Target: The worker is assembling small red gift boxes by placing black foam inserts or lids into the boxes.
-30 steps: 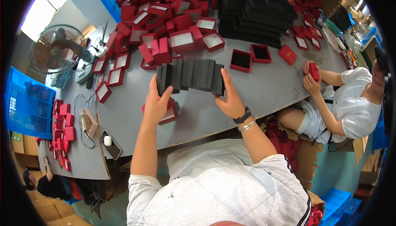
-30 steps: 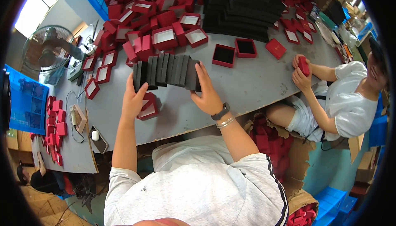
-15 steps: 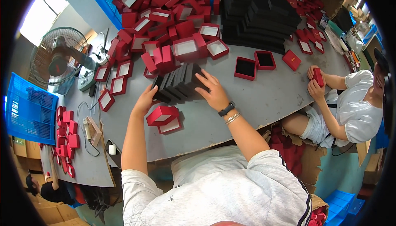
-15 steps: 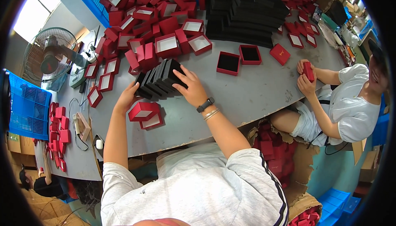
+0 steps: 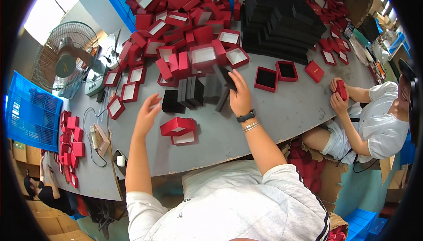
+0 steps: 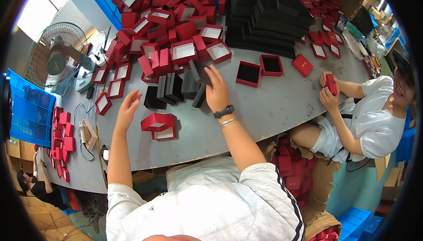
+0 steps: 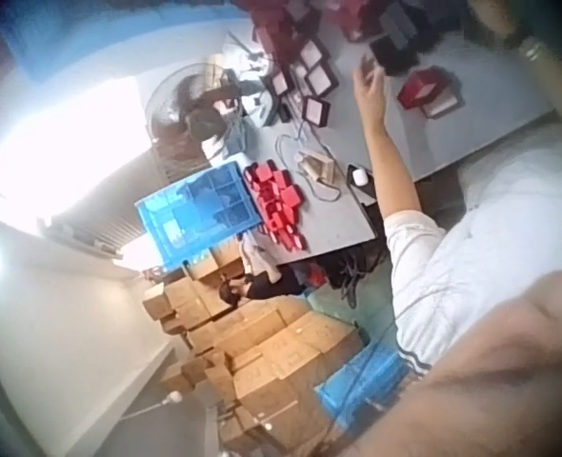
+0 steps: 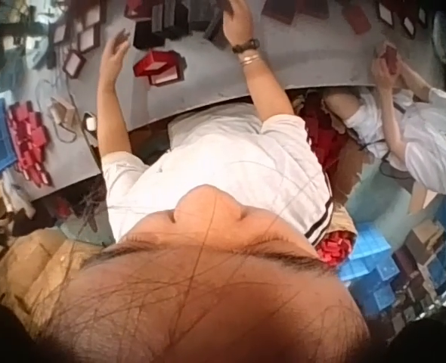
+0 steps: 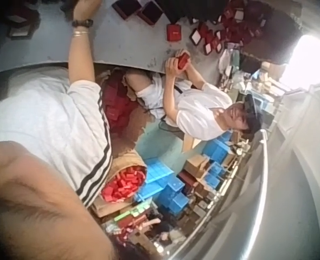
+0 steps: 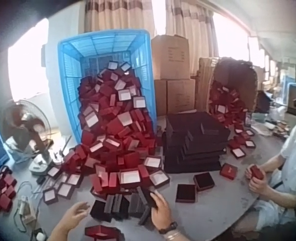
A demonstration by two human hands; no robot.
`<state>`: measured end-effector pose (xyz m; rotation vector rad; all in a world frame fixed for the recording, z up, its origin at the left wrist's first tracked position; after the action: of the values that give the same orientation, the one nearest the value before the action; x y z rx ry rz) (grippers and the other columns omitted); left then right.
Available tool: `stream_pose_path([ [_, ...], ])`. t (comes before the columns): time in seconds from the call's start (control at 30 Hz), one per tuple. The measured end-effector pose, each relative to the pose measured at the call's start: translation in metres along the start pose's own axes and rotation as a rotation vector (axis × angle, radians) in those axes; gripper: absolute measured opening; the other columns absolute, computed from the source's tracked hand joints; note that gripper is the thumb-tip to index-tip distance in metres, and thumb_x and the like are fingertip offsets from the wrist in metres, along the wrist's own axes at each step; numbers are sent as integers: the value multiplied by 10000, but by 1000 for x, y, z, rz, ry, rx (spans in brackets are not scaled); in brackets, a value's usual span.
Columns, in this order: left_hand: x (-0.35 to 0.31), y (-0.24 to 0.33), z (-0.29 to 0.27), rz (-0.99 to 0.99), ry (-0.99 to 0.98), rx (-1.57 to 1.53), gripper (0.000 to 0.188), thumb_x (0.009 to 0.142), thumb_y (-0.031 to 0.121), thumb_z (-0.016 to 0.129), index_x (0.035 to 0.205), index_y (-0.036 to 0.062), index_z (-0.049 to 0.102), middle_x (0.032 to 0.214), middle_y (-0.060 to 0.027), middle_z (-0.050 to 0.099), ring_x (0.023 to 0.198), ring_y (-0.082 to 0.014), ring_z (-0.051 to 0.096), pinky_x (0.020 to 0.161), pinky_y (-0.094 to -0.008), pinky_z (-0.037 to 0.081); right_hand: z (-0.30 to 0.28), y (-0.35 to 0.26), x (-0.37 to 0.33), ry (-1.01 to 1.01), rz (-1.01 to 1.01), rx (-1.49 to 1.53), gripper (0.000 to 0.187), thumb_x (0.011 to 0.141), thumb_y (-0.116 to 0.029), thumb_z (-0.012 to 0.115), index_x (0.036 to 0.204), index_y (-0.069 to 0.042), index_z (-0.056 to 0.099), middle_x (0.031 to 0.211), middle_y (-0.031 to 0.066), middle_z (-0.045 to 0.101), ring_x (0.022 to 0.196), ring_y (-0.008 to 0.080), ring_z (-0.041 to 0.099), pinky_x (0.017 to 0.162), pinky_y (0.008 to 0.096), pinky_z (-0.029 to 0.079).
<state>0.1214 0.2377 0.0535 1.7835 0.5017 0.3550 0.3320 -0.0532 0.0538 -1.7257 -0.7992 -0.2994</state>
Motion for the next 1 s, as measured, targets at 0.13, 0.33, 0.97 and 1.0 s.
stream_pose_path([
  [0.13,-62,52,32,270,-142,508,776,749,221,854,1426,71,506,1371,-139,580,1285,-308,514,1073,-410,422,-20,28,-24,220,131,-6,530,839,97,517,1343,-58,565,1422,169,515,1303,372,502,1095,412,422],
  [0.33,-71,12,35,147,58,490,472,786,19,727,1249,47,634,1141,-141,665,1080,-320,614,977,-385,478,-43,53,-58,388,294,-76,354,1012,-114,526,1355,-30,521,1357,162,472,1243,346,492,1058,420,423],
  [0.97,-125,20,185,128,132,182,504,854,140,736,1308,37,545,1382,-175,506,1305,-323,473,1083,-416,396,-100,-20,-151,-57,315,146,513,824,139,562,1292,-63,622,1358,103,493,1221,235,525,955,290,465],
  [1.0,-127,24,184,171,216,128,571,840,171,758,1340,37,516,1426,-183,465,1356,-342,422,1120,-437,359,-98,-23,-152,-85,339,180,519,816,128,569,1298,-59,618,1370,115,488,1265,259,503,1005,310,449],
])
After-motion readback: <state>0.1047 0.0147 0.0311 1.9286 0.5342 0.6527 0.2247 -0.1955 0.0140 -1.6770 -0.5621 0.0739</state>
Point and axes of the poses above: each hand's wrist, its own x-axis towards the middle knuckle, its own z-axis out of the palm, y = z × x, the point moved 6 cm from there along x, towards the middle knuckle
